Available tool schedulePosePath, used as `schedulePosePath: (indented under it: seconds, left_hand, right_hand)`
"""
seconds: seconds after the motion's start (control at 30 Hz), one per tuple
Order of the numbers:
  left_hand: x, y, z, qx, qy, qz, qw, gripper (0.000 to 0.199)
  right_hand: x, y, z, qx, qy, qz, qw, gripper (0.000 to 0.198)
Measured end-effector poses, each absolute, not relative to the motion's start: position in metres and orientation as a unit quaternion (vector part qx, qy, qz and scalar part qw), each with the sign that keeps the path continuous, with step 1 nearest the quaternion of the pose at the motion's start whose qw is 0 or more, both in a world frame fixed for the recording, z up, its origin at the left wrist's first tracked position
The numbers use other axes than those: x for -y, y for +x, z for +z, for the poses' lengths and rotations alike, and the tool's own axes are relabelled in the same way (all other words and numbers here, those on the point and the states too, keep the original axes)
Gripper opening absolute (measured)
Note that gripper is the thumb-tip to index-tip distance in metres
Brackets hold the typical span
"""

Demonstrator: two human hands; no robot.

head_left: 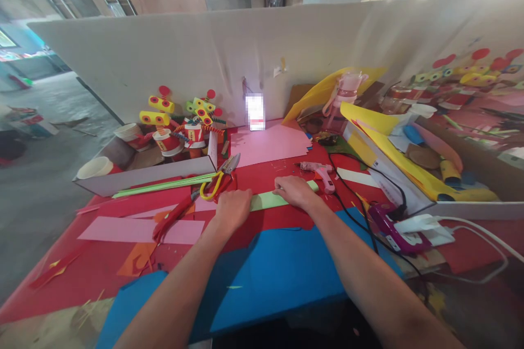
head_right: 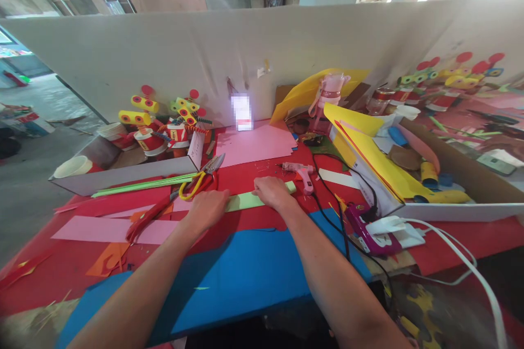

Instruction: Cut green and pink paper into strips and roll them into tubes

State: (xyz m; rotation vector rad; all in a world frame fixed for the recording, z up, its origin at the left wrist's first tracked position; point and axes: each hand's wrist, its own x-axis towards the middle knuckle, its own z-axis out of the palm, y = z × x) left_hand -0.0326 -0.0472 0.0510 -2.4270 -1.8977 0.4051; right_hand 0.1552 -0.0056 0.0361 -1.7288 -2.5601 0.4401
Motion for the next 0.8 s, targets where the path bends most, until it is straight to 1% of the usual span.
schedulePosePath:
  seconds: [0.73, 0.8]
  left_hand:
    - [0.0488, -0.0305, 0.0501, 0.618, -0.775, 0.135, 0.017, 0.031]
    - [0.0521, -0.0273, 0.0525, 0.626, -0.768, 0.128, 0.037, 0.031]
  right_hand:
    - [0.002, 0.1535, 0.0346, 0.824, -0.552, 0.13, 0.001, 0.019]
    - [0.0017, 0.1539, 0.0341, 0.827, -0.548, 0.126, 0.0, 0.019]
